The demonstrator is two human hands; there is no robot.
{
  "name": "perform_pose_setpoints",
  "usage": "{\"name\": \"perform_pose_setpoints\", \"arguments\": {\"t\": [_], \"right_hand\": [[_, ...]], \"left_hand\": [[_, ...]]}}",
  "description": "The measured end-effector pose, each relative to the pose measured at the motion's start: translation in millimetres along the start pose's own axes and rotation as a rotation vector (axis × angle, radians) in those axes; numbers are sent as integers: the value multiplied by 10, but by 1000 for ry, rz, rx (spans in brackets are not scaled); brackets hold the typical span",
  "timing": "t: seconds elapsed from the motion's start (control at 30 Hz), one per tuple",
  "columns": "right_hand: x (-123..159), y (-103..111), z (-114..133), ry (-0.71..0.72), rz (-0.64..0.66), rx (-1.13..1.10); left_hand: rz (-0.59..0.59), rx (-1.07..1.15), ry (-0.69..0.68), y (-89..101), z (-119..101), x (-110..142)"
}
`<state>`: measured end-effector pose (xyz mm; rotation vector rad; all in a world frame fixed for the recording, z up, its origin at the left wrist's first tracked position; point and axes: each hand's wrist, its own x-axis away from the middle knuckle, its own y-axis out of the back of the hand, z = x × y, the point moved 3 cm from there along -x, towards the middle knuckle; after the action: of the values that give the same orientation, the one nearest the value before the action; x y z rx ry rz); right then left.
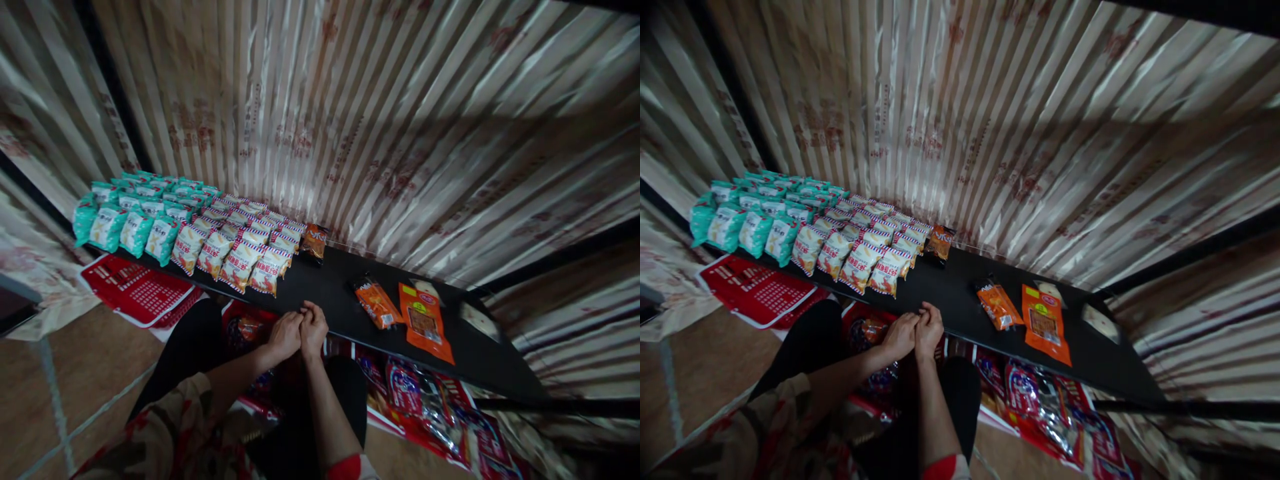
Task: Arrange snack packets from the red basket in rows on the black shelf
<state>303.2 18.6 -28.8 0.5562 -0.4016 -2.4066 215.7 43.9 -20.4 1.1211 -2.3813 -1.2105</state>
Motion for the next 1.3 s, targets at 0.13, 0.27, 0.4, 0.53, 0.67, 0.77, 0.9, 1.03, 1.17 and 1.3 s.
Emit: {"name": "perform_pose_setpoints", "arguments": {"t": [0.13, 0.27, 0.4, 0.53, 0.67, 0.77, 0.9, 1.03, 1.17, 1.3], "right_hand": [[252, -8, -15, 77, 37, 7], [447, -35, -79, 76, 52, 83], [553, -92, -198, -9, 104, 259], [633, -126, -390, -95, 128, 448], [709, -159, -582, -195, 186, 549], [735, -188, -644, -216, 214, 555], [759, -228, -641, -229, 224, 537], [834, -274, -631, -293, 229, 492], [915, -312, -669, -372, 227, 471], [959, -347, -747, -462, 238, 436]], "left_hand": [[74, 11, 22, -107, 120, 150], [185, 0, 133, -220, 230, 259], [246, -46, 333, -309, 359, 315], [310, -26, 345, -410, 458, 333], [311, 26, 369, -492, 518, 328], [302, 49, 394, -518, 531, 317], [277, 52, 423, -509, 578, 322], [239, 55, 469, -504, 688, 353], [194, 84, 518, -537, 791, 394], [125, 118, 605, -590, 892, 457]]}}
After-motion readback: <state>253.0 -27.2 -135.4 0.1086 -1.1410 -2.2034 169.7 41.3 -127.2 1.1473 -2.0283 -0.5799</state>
